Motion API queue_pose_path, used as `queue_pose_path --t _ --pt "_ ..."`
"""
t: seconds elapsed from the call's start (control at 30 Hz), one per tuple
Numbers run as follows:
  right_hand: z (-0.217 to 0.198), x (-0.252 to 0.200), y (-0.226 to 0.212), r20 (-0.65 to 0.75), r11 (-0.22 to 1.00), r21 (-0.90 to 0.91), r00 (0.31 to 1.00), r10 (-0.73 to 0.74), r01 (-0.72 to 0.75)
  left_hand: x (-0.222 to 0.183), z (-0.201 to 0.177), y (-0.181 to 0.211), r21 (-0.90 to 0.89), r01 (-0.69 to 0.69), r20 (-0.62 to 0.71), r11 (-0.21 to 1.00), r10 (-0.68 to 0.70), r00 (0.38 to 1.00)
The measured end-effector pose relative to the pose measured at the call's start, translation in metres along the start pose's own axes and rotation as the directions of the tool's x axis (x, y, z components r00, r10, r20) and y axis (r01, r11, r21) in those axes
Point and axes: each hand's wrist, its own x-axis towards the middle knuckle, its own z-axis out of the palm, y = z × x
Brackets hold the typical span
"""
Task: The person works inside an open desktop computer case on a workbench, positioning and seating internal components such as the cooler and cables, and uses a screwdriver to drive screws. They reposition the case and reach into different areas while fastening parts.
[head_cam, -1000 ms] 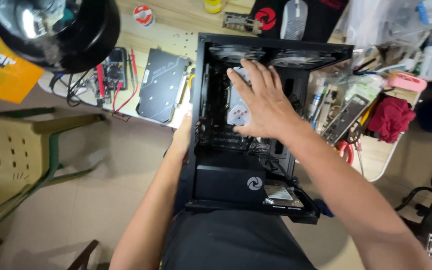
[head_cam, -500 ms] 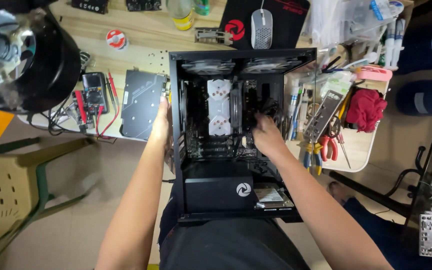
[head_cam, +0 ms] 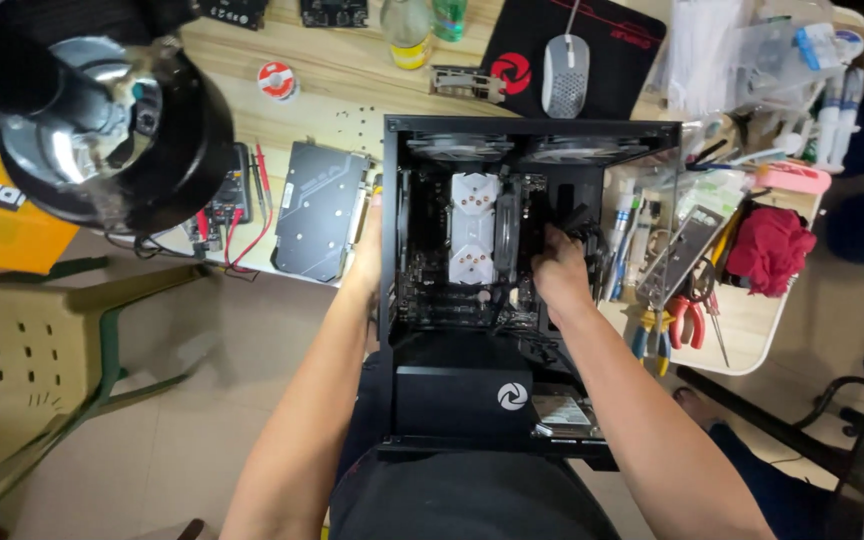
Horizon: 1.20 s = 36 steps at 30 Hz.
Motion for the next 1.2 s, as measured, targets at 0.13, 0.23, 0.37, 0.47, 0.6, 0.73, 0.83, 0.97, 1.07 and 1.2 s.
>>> queue_pose_path --t 0.13,0.23,0.37,0.47,0.6,0.73,0.83,0.97,1.07,1.2 --pt "0.0 -0.01 0.0 -0.005 0.995 0.095 1.0 -0.026 0.027 -0.023 0.013 0.016 -0.101 0.037 0.058 0.994 -0.032 0.998" --pt "0.003 -0.003 0.007 0.001 0.993 0.119 1.0 -0.011 0.011 -0.011 0.013 0.011 -0.12 0.051 0.068 0.991 -0.044 0.997" --pt "-0.012 0.003 0.016 0.018 1.0 0.015 1.0 0.02 -0.02 0.035 -0.021 -0.039 -0.122 0.042 0.073 0.992 -0.033 0.997" --pt "-0.009 0.005 0.017 0.019 0.999 -0.04 1.0 0.011 -0.011 0.038 -0.032 -0.042 -0.059 0.031 0.064 0.998 -0.027 0.998" --pt "0.005 0.007 0.035 -0.016 0.995 -0.098 1.0 -0.009 0.008 0.039 -0.039 -0.044 0.01 -0.003 0.013 1.0 0.003 1.0" --pt "0.01 0.003 0.033 -0.046 0.993 -0.112 0.998 -0.045 0.039 0.045 -0.029 -0.032 0.013 -0.181 -0.067 0.983 0.182 0.981" --pt "0.011 0.008 0.046 -0.057 0.991 -0.13 0.997 -0.046 0.038 -0.003 -0.006 0.005 0.346 -0.625 -0.078 0.7 0.685 0.724" --pt "0.018 0.024 0.06 -0.033 0.981 -0.193 0.999 -0.004 -0.002 -0.067 0.024 0.049 0.64 -0.489 0.753 -0.592 0.608 0.25" --pt "0.017 0.023 0.066 -0.041 0.95 -0.299 0.994 -0.104 0.087 -0.06 0.018 0.023 0.427 -0.392 0.903 -0.814 0.369 0.217" --pt "0.008 0.016 0.052 0.009 0.897 -0.344 0.956 -0.292 0.277 -0.071 0.028 0.001 0.346 -0.384 0.919 -0.856 0.228 0.32"
